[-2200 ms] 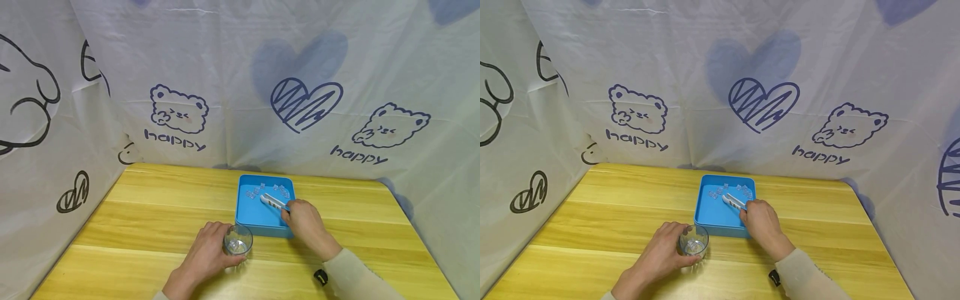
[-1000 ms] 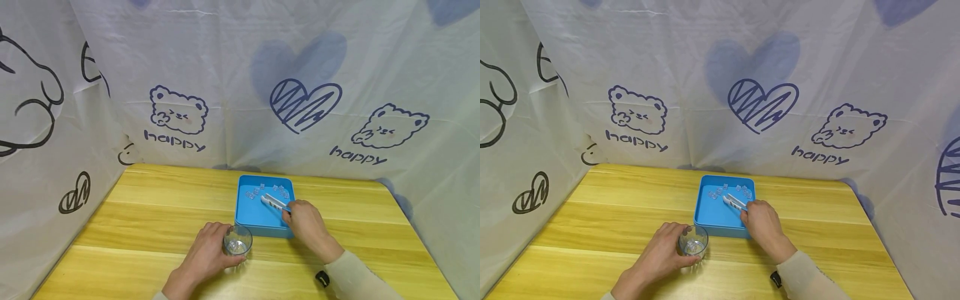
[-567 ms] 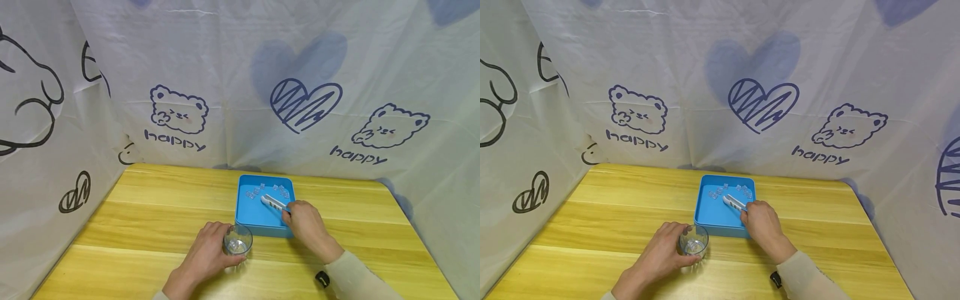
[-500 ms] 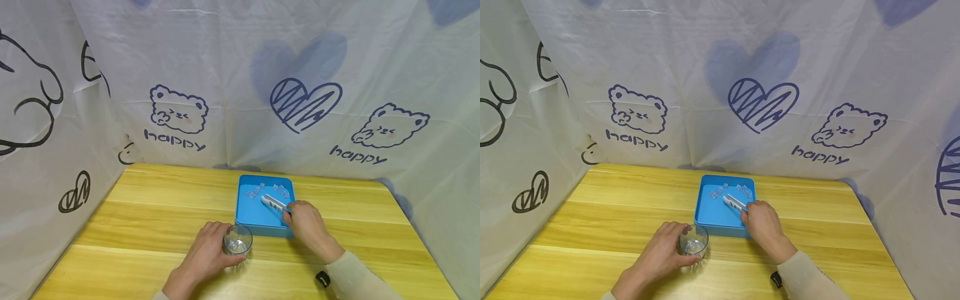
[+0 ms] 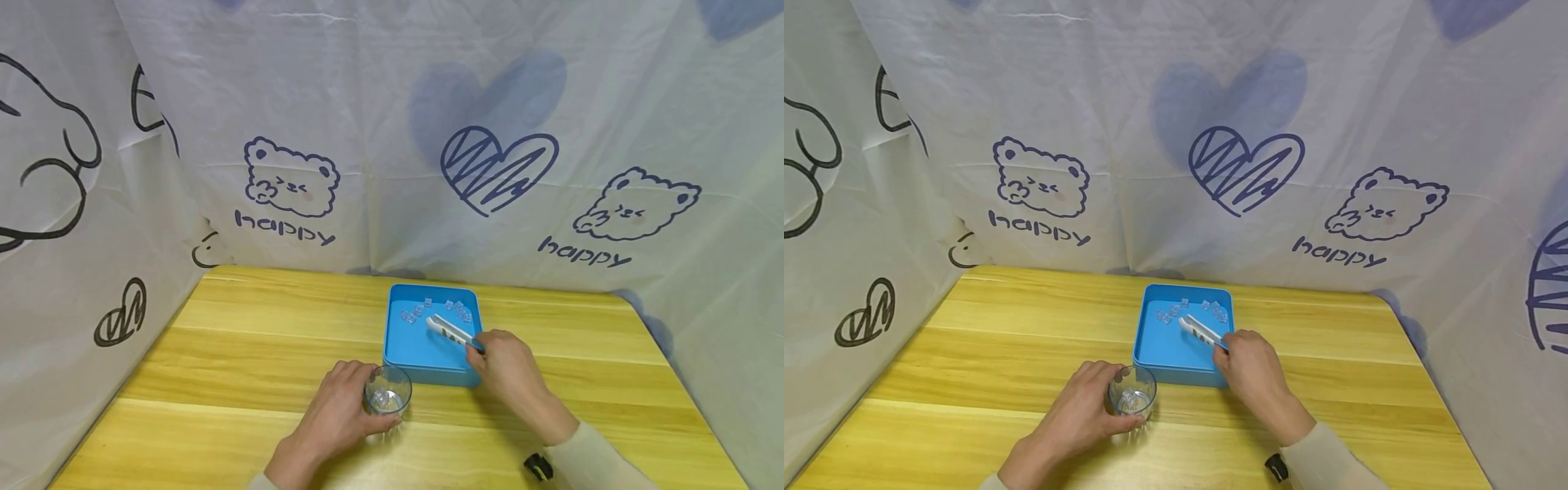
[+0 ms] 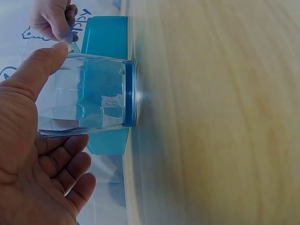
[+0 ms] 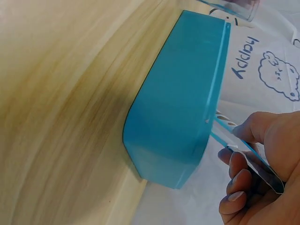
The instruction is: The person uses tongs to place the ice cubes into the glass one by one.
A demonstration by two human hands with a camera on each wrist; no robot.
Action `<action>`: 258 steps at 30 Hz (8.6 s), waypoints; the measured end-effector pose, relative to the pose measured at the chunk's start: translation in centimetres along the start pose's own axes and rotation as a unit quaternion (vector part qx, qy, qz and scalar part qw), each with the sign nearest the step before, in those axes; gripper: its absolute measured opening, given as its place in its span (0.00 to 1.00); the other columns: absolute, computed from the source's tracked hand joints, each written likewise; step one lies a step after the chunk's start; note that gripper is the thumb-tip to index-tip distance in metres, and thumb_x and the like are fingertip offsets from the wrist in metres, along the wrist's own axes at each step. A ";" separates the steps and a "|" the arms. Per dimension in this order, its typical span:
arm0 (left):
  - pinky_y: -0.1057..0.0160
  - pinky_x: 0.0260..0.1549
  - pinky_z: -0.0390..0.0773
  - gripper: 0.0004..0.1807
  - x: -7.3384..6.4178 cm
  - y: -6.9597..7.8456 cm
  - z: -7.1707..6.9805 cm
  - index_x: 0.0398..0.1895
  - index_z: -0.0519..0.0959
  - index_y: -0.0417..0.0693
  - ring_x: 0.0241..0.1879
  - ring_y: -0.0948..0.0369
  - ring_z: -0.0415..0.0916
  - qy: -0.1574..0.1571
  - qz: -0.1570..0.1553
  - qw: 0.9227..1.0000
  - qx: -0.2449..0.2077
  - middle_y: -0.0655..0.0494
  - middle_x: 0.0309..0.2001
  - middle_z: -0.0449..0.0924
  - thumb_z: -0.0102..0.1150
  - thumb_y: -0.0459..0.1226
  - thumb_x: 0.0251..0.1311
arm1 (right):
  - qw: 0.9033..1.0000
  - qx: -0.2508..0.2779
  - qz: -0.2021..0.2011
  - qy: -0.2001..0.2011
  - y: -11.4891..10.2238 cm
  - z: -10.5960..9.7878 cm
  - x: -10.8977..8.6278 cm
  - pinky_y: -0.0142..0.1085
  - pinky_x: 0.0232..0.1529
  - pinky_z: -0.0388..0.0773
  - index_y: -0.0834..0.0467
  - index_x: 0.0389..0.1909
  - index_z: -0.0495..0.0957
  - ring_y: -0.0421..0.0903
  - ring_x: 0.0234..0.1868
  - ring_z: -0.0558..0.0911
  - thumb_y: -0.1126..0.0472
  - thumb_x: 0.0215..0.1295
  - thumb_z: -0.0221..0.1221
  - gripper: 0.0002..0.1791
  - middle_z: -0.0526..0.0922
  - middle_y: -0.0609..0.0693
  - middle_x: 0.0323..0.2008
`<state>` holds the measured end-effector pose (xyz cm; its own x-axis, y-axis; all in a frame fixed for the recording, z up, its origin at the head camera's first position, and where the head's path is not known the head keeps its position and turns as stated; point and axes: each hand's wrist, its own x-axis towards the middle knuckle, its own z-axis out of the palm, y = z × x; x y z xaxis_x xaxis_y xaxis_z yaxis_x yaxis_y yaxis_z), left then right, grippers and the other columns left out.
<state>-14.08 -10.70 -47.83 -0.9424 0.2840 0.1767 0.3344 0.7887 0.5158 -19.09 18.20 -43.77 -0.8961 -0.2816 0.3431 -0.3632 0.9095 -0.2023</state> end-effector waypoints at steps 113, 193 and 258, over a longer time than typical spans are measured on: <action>0.51 0.55 0.77 0.44 -0.1 0.1 -0.1 0.59 0.81 0.43 0.50 0.59 0.74 0.008 0.010 1.000 0.005 0.55 0.50 0.84 0.82 0.60 0.44 | 0.957 0.173 -0.211 0.093 -1.9 0.5 -5.9 0.16 0.29 0.67 0.52 0.38 0.87 0.29 0.30 0.70 0.58 0.68 0.70 0.03 0.78 0.36 0.28; 0.51 0.54 0.77 0.42 0.1 -0.1 -0.2 0.59 0.81 0.46 0.48 0.60 0.72 -0.013 0.009 1.000 0.012 0.58 0.49 0.82 0.80 0.61 0.46 | 0.998 -0.041 -0.045 -0.011 -0.2 3.2 3.8 0.46 0.36 0.81 0.57 0.27 0.81 0.45 0.24 0.71 0.55 0.68 0.68 0.13 0.79 0.48 0.24; 0.49 0.54 0.77 0.43 0.3 0.2 -0.2 0.59 0.81 0.45 0.49 0.59 0.72 -0.020 -0.002 1.000 0.010 0.57 0.49 0.81 0.81 0.61 0.45 | 0.999 -0.022 -0.043 0.000 0.2 1.2 1.0 0.39 0.33 0.72 0.56 0.23 0.79 0.43 0.23 0.67 0.59 0.67 0.69 0.14 0.71 0.45 0.19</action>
<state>-14.27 -10.60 -47.51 -0.9431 0.3016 0.1400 0.3303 0.8008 0.4997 -20.37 17.73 -44.52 -0.8618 -0.3598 0.3577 -0.4279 0.8942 -0.1317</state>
